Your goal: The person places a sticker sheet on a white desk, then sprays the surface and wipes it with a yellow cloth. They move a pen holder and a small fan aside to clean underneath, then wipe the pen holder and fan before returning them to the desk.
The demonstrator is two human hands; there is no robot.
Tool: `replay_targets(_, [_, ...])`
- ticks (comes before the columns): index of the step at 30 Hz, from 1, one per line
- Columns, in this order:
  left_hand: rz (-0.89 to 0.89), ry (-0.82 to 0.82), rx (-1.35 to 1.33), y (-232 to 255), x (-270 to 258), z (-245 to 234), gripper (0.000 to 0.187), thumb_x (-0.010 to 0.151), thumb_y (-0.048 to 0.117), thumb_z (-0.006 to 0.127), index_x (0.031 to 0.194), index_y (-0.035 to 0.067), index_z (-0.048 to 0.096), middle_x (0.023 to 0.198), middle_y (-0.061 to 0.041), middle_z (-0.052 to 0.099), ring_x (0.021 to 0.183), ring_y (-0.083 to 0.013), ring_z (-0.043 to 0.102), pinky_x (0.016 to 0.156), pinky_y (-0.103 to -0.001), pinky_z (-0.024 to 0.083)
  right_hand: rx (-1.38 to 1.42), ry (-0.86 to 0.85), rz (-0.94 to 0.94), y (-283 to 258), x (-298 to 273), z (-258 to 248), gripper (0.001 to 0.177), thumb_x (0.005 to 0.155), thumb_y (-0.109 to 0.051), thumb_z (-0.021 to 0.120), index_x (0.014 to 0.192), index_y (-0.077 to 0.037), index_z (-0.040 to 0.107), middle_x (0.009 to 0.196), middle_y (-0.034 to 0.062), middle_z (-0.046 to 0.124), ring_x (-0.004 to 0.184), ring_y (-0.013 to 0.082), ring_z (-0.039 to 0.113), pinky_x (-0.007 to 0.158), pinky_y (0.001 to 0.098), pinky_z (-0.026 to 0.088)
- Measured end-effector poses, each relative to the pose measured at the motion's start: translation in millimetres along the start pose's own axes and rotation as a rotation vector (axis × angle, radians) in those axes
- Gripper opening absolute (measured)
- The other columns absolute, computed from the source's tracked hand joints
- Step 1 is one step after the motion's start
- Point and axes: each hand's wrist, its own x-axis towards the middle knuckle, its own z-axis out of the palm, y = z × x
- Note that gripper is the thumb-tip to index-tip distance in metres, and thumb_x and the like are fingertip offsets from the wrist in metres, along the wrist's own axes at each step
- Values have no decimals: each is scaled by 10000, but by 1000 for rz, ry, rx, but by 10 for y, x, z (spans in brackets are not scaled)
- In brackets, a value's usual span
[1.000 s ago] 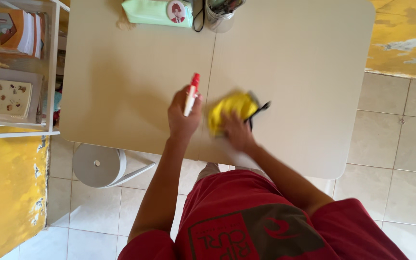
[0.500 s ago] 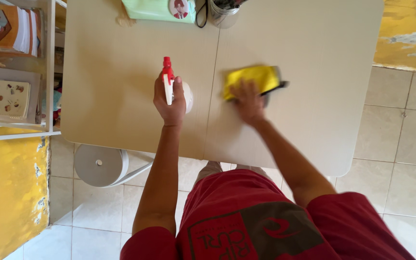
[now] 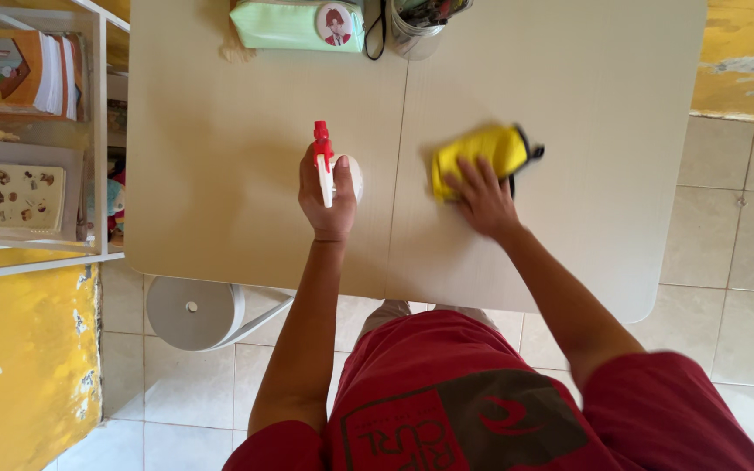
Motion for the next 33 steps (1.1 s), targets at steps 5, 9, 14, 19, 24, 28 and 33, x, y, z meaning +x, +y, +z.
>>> replay_targets(5, [8,-1,-30,-12,16,-19,413,1010,135,686,1385,24,552,1278,-136,659,1083,-266,691,897,-367,602,-65,11,39,-664,541,354,570,1020,-434,539,1568,-359,403,1701,70,232,1536,421,207,1089,733,310])
replay_targets(9, [46,-22,-24,-40,61,-41,419,998,150,691,1370,16,555,1223,-136,674,1034,-267,703,873,-364,612,-87,-118,-363,-1405,-384,443,617,984,-526,565,1557,-350,417,1679,84,239,1527,415,218,1065,729,360])
replay_targets(14, [41,-42,-7,-72,75,-54,419,990,152,709,1355,7,565,1143,-125,683,1006,-270,706,850,-362,614,-77,-562,-215,-938,-896,158,563,968,-476,607,1498,-437,420,1640,5,243,1519,323,187,1126,734,284])
replay_targets(19, [62,-35,-15,-54,90,-73,410,985,115,719,1352,-2,579,1141,-130,686,1005,-267,701,859,-363,602,-27,-113,124,-117,-53,-55,611,986,-417,566,1569,-394,382,1721,12,186,1583,362,147,1137,705,261])
replay_targets(24, [57,-25,-30,-42,200,-43,413,998,102,718,1375,9,579,1164,-126,689,1024,-261,708,885,-352,604,-8,-32,170,-394,880,114,604,1016,-433,522,1592,-348,362,1708,63,155,1537,433,127,1086,734,267])
replay_targets(28, [-56,-45,-35,101,334,-15,498,942,118,761,1386,7,564,1236,-138,664,992,-252,693,848,-332,601,-114,-306,-173,-1065,289,226,558,1020,-468,543,1546,-383,376,1695,72,151,1536,415,151,1074,741,315])
replay_targets(33, [-72,-142,-262,181,307,-142,811,880,101,818,1541,9,355,1411,-172,536,1238,-286,590,1012,-391,542,-79,-496,-309,-588,-546,2,623,920,-351,598,1510,-451,423,1677,-13,219,1534,324,192,1117,708,261])
